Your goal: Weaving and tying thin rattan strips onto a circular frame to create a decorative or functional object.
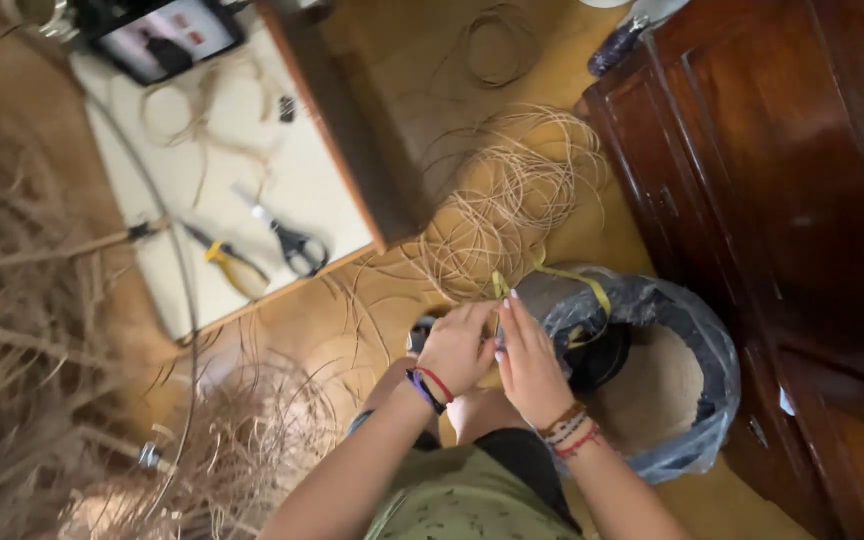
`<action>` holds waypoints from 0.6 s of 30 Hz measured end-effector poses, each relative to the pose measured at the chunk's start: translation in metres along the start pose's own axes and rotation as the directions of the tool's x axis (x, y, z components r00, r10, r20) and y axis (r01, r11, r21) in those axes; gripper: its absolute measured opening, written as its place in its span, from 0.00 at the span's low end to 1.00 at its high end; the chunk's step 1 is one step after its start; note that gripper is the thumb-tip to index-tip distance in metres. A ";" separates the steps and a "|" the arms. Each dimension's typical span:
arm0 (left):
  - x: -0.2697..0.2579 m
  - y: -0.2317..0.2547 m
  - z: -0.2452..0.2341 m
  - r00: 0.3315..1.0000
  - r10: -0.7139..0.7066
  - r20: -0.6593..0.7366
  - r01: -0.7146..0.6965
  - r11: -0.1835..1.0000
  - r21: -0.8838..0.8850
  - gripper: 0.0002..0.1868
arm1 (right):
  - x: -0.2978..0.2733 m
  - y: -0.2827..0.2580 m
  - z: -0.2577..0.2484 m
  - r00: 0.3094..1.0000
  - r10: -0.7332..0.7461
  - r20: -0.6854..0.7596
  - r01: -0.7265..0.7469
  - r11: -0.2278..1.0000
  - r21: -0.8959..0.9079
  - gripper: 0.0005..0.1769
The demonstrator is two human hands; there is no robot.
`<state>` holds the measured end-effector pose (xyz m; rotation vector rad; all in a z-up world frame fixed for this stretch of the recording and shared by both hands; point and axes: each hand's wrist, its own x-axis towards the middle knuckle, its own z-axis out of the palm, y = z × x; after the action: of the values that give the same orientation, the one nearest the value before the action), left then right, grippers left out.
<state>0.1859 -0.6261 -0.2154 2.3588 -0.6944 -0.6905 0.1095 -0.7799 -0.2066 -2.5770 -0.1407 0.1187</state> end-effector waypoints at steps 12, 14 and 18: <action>0.228 -0.204 0.142 0.965 0.060 -0.255 -0.070 0.997 -0.030 0.36 | 0.198 0.218 0.275 0.974 0.194 0.116 -0.215 0.956 0.200 0.47; 0.252 -0.245 0.172 0.966 0.048 -0.255 -0.043 0.999 0.025 0.37 | 0.232 0.238 0.313 0.960 0.230 0.160 -0.267 0.927 0.264 0.48; 0.288 -0.306 0.216 0.982 -0.090 -0.164 0.108 0.988 0.108 0.45 | 0.287 0.292 0.429 0.966 0.197 0.167 -0.234 0.943 0.237 0.46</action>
<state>0.3596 -0.6700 -0.6521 2.5369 -0.5645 -0.5084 0.3672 -0.7655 -0.7408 -2.3178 0.1013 0.3771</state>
